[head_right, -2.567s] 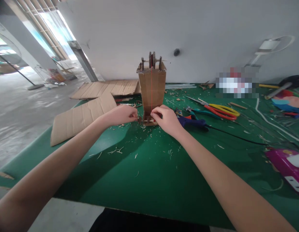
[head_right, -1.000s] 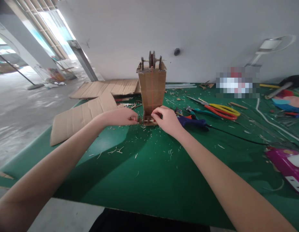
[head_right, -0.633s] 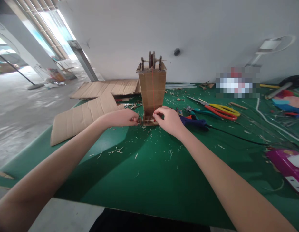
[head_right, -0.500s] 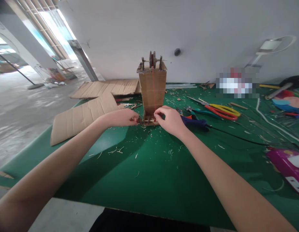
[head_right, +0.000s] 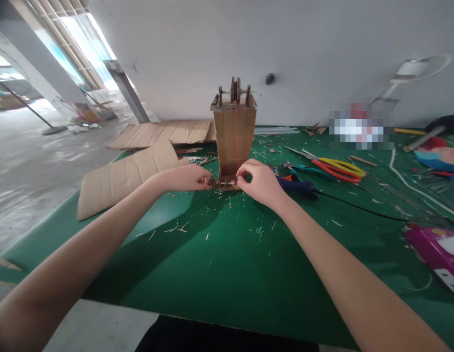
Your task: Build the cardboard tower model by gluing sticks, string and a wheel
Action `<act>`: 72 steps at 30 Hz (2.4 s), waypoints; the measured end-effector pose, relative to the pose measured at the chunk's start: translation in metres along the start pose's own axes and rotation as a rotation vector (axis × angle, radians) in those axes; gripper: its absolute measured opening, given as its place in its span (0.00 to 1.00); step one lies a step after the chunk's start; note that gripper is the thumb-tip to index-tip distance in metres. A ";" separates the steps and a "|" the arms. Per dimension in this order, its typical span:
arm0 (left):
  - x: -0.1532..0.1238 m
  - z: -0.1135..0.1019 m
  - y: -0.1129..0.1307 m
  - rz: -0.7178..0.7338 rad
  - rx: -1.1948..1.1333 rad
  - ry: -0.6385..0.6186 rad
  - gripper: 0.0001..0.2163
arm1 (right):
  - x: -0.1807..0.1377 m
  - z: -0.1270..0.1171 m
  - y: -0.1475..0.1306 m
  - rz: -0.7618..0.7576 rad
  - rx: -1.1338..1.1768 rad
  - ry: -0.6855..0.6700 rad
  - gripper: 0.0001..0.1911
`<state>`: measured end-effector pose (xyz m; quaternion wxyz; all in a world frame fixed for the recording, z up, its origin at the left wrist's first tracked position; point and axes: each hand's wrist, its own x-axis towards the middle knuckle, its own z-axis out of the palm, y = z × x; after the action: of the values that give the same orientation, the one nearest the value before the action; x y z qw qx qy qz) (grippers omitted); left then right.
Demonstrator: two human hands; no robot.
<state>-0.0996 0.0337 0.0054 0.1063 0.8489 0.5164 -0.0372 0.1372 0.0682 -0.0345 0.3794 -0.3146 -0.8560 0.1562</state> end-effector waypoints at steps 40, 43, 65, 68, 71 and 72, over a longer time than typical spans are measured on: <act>0.004 0.006 -0.002 0.001 0.061 0.079 0.11 | -0.003 -0.003 -0.004 -0.054 -0.244 -0.076 0.13; 0.004 0.005 -0.003 -0.006 0.043 0.075 0.11 | -0.002 -0.011 -0.007 -0.056 -0.289 -0.123 0.14; -0.008 -0.013 -0.022 -0.050 0.129 0.334 0.18 | -0.030 0.006 -0.052 -0.094 -0.348 -0.299 0.17; -0.012 -0.030 -0.001 -0.085 -0.207 0.689 0.21 | -0.034 0.014 -0.059 -0.144 -0.239 -0.334 0.19; -0.002 -0.039 0.029 -0.020 -0.613 0.832 0.32 | -0.036 0.016 -0.063 -0.191 -0.207 -0.357 0.22; 0.005 -0.040 0.037 0.015 -0.668 0.840 0.37 | -0.036 0.016 -0.063 -0.204 -0.203 -0.354 0.21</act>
<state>-0.0669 0.0303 0.0484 0.1553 0.7143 0.4921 0.4727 0.1174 -0.0031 -0.0329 0.2035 -0.2307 -0.9479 0.0828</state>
